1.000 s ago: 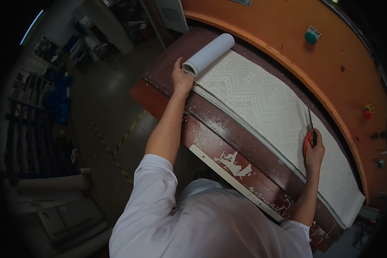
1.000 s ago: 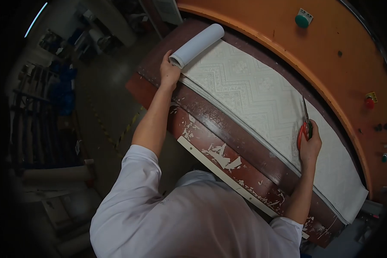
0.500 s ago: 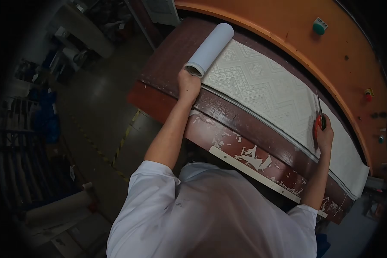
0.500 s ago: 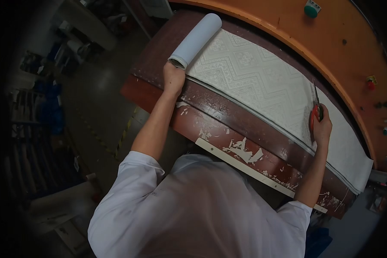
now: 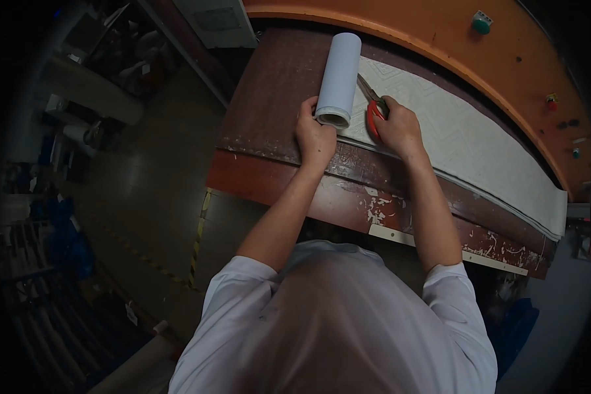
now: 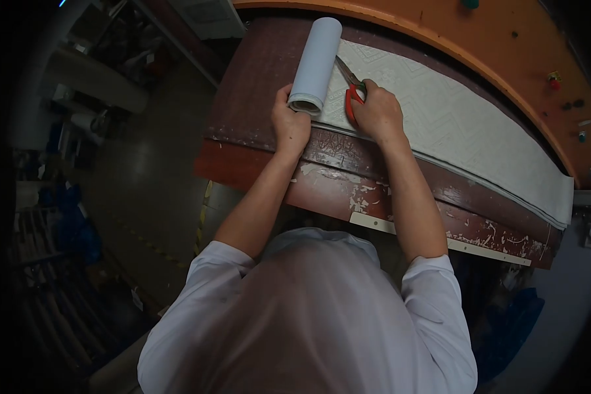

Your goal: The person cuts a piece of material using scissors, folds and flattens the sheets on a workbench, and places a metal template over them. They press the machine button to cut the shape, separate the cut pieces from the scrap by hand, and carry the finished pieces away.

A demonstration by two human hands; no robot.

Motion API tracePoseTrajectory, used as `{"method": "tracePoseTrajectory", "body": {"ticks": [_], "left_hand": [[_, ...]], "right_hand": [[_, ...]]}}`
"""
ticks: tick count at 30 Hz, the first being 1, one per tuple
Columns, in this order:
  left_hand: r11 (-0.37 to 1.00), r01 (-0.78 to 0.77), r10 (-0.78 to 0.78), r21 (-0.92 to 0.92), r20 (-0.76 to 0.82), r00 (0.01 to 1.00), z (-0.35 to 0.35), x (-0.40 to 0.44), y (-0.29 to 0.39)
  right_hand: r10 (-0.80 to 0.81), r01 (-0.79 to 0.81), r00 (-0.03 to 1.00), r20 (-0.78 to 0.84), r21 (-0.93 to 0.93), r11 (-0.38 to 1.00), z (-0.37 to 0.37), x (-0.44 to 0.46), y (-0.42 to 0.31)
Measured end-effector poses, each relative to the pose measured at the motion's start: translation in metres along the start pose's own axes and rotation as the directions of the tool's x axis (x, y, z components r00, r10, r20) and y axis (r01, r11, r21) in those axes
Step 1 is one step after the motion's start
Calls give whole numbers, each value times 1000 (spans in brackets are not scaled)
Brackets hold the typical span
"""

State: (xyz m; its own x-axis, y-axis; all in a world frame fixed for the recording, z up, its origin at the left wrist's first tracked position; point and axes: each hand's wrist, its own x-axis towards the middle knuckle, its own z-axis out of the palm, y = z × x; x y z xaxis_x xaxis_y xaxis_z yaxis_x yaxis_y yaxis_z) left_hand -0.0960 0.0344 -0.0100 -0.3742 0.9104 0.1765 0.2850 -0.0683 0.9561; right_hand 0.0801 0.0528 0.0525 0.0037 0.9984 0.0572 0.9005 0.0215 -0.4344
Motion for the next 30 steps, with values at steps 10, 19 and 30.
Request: {"method": "tracePoseTrajectory", "body": {"ticks": [10,19,30], "left_hand": [[603,-609,618,515,181,765,-30,27,58],[555,484,-488,-677,207,848,-69,60,8],[534,755,-409,-382,665,626,-72,58,-4]], "right_hand": [[-98,91,991,-87,-75,993,16,-11,0],[-108,102,988,-110,-64,993,18,-11,4],[-7,-9,991,-132,-119,993,22,-14,-4]]}}
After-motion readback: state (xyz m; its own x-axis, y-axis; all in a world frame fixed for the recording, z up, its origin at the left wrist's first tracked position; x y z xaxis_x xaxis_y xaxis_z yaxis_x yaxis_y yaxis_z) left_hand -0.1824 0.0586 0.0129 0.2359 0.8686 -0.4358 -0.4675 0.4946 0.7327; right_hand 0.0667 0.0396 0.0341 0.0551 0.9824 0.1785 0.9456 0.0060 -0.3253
